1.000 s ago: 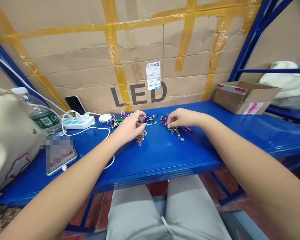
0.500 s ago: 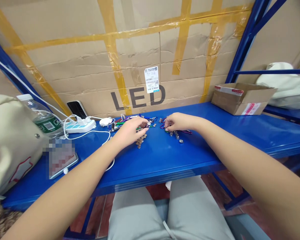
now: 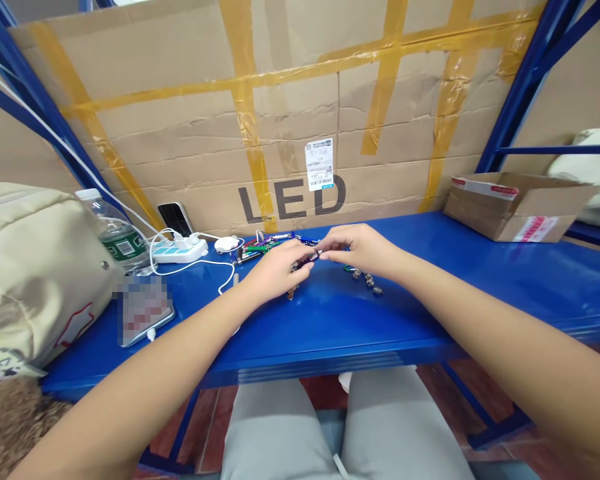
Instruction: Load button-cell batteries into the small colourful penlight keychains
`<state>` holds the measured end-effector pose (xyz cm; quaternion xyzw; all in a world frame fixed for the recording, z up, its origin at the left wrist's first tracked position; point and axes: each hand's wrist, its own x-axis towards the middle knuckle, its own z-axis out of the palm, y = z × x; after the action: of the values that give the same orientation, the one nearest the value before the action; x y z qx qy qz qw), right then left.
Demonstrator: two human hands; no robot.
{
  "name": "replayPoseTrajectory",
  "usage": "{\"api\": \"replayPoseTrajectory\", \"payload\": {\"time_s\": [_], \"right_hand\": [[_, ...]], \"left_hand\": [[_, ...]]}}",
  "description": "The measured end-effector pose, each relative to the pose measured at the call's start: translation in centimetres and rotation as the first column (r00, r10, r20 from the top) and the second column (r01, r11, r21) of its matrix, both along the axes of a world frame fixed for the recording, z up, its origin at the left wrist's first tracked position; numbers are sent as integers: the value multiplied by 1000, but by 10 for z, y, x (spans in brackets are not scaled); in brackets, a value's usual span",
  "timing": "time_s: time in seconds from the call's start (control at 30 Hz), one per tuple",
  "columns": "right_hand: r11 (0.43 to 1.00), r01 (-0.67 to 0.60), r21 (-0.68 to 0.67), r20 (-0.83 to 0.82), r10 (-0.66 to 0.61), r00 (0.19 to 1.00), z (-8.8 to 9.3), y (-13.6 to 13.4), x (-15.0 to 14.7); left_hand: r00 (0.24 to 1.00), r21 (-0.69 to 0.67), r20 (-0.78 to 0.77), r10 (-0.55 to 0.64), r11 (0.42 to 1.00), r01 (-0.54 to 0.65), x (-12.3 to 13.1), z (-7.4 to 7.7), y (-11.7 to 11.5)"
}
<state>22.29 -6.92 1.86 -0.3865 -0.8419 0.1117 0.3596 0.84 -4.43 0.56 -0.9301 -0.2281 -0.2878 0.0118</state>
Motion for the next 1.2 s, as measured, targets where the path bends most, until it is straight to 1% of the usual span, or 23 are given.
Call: {"api": "replayPoseTrajectory", "payload": {"time_s": [0.1,0.2,0.27,0.33,0.5,0.6,0.7,0.8,0.87,0.97,1.03,1.1,1.2], "right_hand": [[997,-47,67,58,43,997,-1,3,3],[986,-120,120,129,104,986,-1,5,5],[978,-147,148,170,122,978,-1,5,5],[979,-128,156,172,101,980,-2,6,5],[997,-46,65,110,39,993,-4,3,2],[994,-40,101,140,26,990,-3,-1,-2],[986,-44,160,171,17,985,-1,-5,-5],[978,-48,203,209,5,978,-1,-9,-9],[977,-50,208,230,1,973,-1,-10,-10],[986,-48,159,208,14,978,-1,-9,-9],[996,-38,83,136,26,990,-3,-7,-9],[999,-35,-23,33,36,999,-5,-4,-8],[981,-62,-183,-101,44,994,-10,2,-8]], "left_hand": [[1000,-51,8,-1,999,1,0,-2,0],[999,-96,53,-8,995,13,-2,-5,3],[996,-114,90,-14,993,24,-3,-7,6],[992,-119,122,-19,992,34,-3,-8,9],[986,-151,162,-30,987,55,-3,-10,11],[983,-130,177,-55,988,79,-3,-10,10],[979,-74,187,-78,993,93,-4,-8,9],[983,-15,161,-88,996,92,-4,-8,7],[988,9,129,-80,997,79,-4,-9,5],[993,59,96,-70,996,65,-4,-10,3],[997,144,46,-69,988,61,-5,-9,2],[998,262,-31,-49,964,55,-6,-7,2],[993,417,-120,9,908,42,-7,-5,2]]}}
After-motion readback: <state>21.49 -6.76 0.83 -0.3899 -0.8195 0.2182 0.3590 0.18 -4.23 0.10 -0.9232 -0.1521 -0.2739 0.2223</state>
